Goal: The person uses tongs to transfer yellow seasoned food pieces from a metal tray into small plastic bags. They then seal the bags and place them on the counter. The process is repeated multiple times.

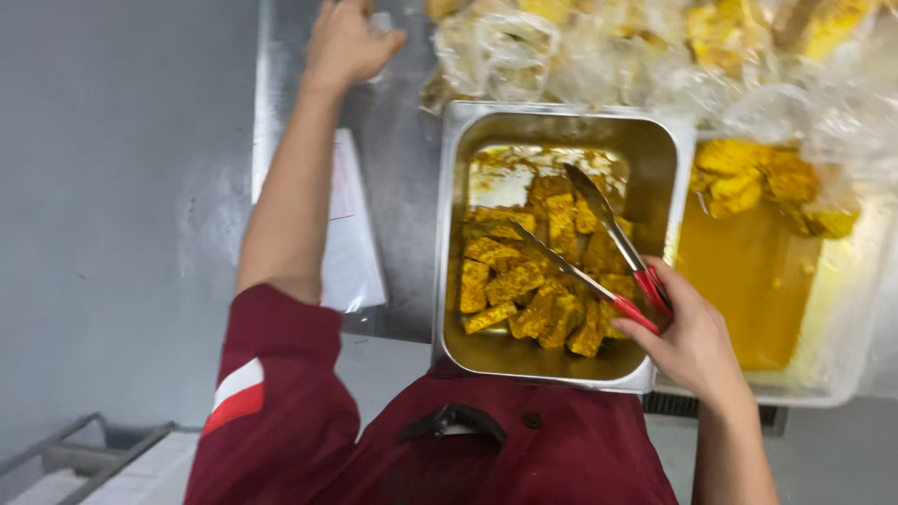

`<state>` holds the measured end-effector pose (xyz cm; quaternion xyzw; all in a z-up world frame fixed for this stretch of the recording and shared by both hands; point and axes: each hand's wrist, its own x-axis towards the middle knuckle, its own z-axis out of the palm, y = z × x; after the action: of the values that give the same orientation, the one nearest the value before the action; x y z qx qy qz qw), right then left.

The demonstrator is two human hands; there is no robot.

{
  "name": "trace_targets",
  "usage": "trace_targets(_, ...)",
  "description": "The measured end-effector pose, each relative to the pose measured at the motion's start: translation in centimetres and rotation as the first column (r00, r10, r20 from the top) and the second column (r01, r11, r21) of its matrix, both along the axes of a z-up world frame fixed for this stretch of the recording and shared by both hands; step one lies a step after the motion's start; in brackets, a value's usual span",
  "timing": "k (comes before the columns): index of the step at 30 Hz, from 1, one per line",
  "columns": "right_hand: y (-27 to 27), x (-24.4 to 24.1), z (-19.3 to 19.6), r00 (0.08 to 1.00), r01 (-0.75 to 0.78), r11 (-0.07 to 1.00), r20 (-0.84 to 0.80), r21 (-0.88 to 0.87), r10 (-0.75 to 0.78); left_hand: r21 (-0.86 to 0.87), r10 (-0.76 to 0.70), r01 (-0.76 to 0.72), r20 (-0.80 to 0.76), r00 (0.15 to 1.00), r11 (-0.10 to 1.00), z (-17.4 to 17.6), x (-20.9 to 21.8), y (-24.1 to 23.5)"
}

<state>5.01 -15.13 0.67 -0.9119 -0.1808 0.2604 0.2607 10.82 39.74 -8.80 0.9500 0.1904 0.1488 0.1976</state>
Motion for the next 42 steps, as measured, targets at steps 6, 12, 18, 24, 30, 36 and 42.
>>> trace_targets(6,-4.1,-1.5,-3.0,0.936,0.334,0.767,-0.291,0.547,-0.200,0.059,0.061,-0.061,0.005,0.998,0.996,-2.8,-3.3,0.2)
trace_targets(12,-10.7,-1.7,-0.9,0.791,0.589,0.786,-0.331,0.187,-0.514,0.008,0.010,-0.011,0.149,0.989,1.000,-2.3,-7.9,0.0)
trace_targets(18,-14.7,-1.8,1.2,0.704,0.680,0.696,-0.063,-0.229,-0.708,-0.253,-0.011,0.064,0.208,0.978,0.965,4.9,-14.5,-4.2)
trace_targets(24,-15.1,-1.1,-0.1,0.830,0.541,0.812,0.295,-0.219,-0.473,-0.287,-0.076,0.095,0.075,0.994,0.953,15.4,-18.4,-13.9)
trace_targets(30,-15.4,2.0,-0.8,0.840,0.431,0.852,0.478,-0.296,-0.259,-0.591,-0.144,0.179,0.106,0.984,0.787,19.5,-18.1,-23.1)
trace_targets(36,-18.7,7.5,1.6,0.939,0.170,0.921,0.341,-0.350,-0.044,-0.684,-0.184,0.180,0.068,0.981,0.707,18.2,-17.3,-27.6)
trace_targets(42,-20.6,6.1,4.5,0.947,0.029,0.944,0.311,-0.330,0.080,-0.744,-0.147,0.123,0.033,0.989,0.657,16.8,-17.0,-30.1)
